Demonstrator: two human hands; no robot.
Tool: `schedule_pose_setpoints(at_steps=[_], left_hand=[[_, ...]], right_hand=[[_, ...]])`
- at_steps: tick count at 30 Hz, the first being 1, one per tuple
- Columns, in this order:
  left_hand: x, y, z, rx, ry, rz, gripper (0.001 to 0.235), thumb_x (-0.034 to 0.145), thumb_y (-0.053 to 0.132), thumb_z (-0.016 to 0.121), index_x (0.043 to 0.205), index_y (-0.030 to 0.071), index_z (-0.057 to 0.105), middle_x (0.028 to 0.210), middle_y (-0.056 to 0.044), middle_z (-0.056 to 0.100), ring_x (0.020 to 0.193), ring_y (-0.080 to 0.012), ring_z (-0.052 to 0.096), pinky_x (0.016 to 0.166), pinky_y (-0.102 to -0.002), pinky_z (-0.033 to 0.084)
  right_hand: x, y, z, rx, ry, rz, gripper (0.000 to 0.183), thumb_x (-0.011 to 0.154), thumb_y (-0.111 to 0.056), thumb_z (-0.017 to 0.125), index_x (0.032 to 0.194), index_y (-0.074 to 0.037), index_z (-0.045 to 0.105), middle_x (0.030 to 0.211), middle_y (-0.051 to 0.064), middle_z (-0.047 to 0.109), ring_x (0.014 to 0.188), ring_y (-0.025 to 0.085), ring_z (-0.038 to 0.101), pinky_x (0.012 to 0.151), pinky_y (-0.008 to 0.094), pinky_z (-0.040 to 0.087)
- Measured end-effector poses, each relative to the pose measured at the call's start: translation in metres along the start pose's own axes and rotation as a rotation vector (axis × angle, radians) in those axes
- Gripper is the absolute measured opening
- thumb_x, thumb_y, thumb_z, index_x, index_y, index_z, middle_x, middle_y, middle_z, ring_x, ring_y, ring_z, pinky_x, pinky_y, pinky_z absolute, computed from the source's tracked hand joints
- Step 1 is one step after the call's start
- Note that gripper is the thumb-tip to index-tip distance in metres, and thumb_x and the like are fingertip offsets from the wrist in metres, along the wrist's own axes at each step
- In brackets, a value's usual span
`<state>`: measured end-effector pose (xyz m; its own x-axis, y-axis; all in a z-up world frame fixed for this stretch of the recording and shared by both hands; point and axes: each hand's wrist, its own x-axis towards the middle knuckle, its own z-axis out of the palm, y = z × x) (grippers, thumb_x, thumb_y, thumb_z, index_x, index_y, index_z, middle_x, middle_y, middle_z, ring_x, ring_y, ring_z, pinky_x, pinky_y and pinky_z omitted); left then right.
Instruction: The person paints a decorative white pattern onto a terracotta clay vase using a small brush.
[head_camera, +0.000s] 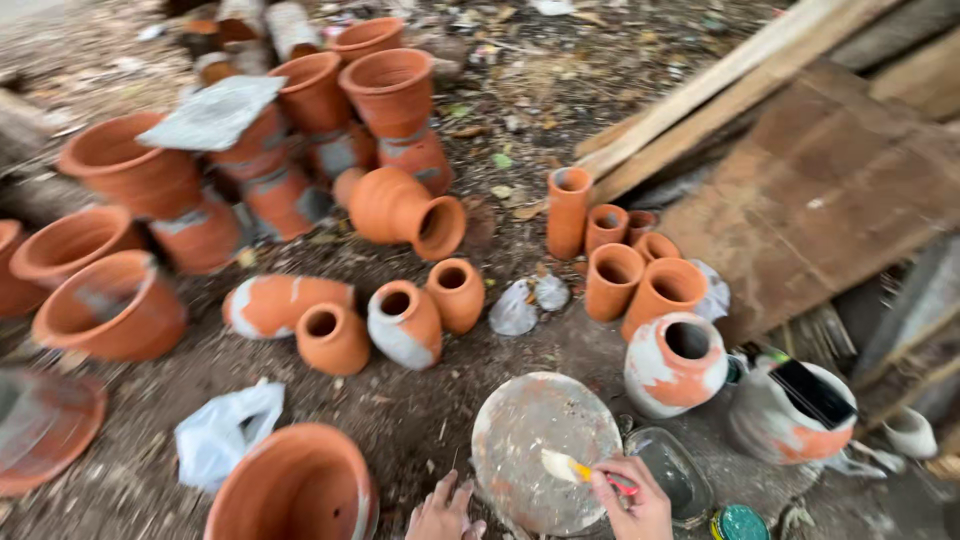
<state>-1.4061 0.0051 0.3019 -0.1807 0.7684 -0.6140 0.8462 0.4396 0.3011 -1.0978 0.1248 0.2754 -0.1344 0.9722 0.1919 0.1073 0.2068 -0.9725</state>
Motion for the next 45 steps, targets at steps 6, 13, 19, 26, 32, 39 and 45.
schedule_pose_setpoints(at_steps=[6, 13, 19, 26, 32, 39, 45], left_hand=[[0.157, -0.038, -0.054, 0.005, 0.130, 0.336, 0.067, 0.086, 0.042, 0.073, 0.146, 0.026, 0.050, 0.159, -0.007, 0.034, 0.143, -0.0293, 0.046, 0.114, -0.049, 0.042], [0.340, -0.153, -0.168, 0.266, 0.093, 0.478, 0.065, 0.086, 0.047, 0.078, 0.144, 0.029, 0.053, 0.155, -0.017, 0.038, 0.136, -0.0391, 0.049, 0.108, -0.056, 0.044], [0.375, -0.215, -0.259, 0.208, 0.153, 0.473, 0.065, 0.085, 0.038, 0.076, 0.145, 0.028, 0.052, 0.154, -0.013, 0.041, 0.134, -0.0353, 0.053, 0.109, -0.053, 0.044], [0.363, -0.164, -0.356, 0.148, -0.075, 0.462, 0.063, 0.088, 0.029, 0.076, 0.142, 0.011, 0.050, 0.152, -0.019, 0.041, 0.137, -0.0363, 0.047, 0.112, -0.049, 0.040], [0.395, -0.062, -0.396, 0.082, -0.140, 0.792, 0.057, 0.089, 0.022, 0.072, 0.140, 0.007, 0.052, 0.149, -0.012, 0.048, 0.135, -0.0347, 0.048, 0.108, -0.051, 0.037], [0.483, 0.053, -0.381, 0.238, -0.292, 0.906, 0.055, 0.092, 0.024, 0.070, 0.141, 0.009, 0.052, 0.150, -0.009, 0.050, 0.134, -0.0324, 0.050, 0.111, -0.049, 0.038], [0.558, 0.127, -0.311, 0.378, -0.578, 0.953, 0.070, 0.091, 0.026, 0.074, 0.150, 0.007, 0.041, 0.146, -0.019, 0.049, 0.136, -0.0367, 0.047, 0.110, -0.049, 0.039]], right_hand=[[0.057, 0.037, 0.039, -0.352, 0.165, -0.056, 0.016, 0.076, -0.018, 0.085, 0.088, -0.010, 0.079, 0.083, 0.004, 0.075, 0.079, 0.013, 0.077, 0.073, 0.026, 0.058], [0.147, -0.006, 0.158, -0.517, 0.479, 0.320, 0.018, 0.081, -0.021, 0.079, 0.095, -0.010, 0.076, 0.083, 0.006, 0.066, 0.071, 0.019, 0.063, 0.065, 0.031, 0.055], [0.252, -0.071, 0.231, -0.727, 0.441, 0.361, 0.020, 0.086, -0.024, 0.077, 0.100, -0.010, 0.075, 0.087, 0.009, 0.063, 0.068, 0.025, 0.063, 0.065, 0.035, 0.055], [0.287, -0.101, 0.261, -0.794, 0.473, 0.340, 0.022, 0.088, -0.026, 0.075, 0.102, -0.009, 0.075, 0.097, 0.007, 0.069, 0.074, 0.022, 0.068, 0.067, 0.034, 0.055], [0.284, -0.096, 0.249, -0.568, 0.704, 0.439, 0.025, 0.087, -0.021, 0.075, 0.109, -0.008, 0.074, 0.103, 0.005, 0.071, 0.083, 0.014, 0.070, 0.070, 0.028, 0.056], [0.297, -0.040, 0.217, -0.498, 0.829, 0.400, 0.020, 0.086, -0.013, 0.077, 0.105, -0.006, 0.075, 0.097, 0.005, 0.070, 0.087, 0.014, 0.065, 0.080, 0.025, 0.051], [0.317, -0.002, 0.203, -0.410, 0.909, 0.457, 0.016, 0.086, -0.011, 0.076, 0.100, -0.004, 0.076, 0.096, 0.006, 0.071, 0.087, 0.015, 0.065, 0.078, 0.026, 0.050]])
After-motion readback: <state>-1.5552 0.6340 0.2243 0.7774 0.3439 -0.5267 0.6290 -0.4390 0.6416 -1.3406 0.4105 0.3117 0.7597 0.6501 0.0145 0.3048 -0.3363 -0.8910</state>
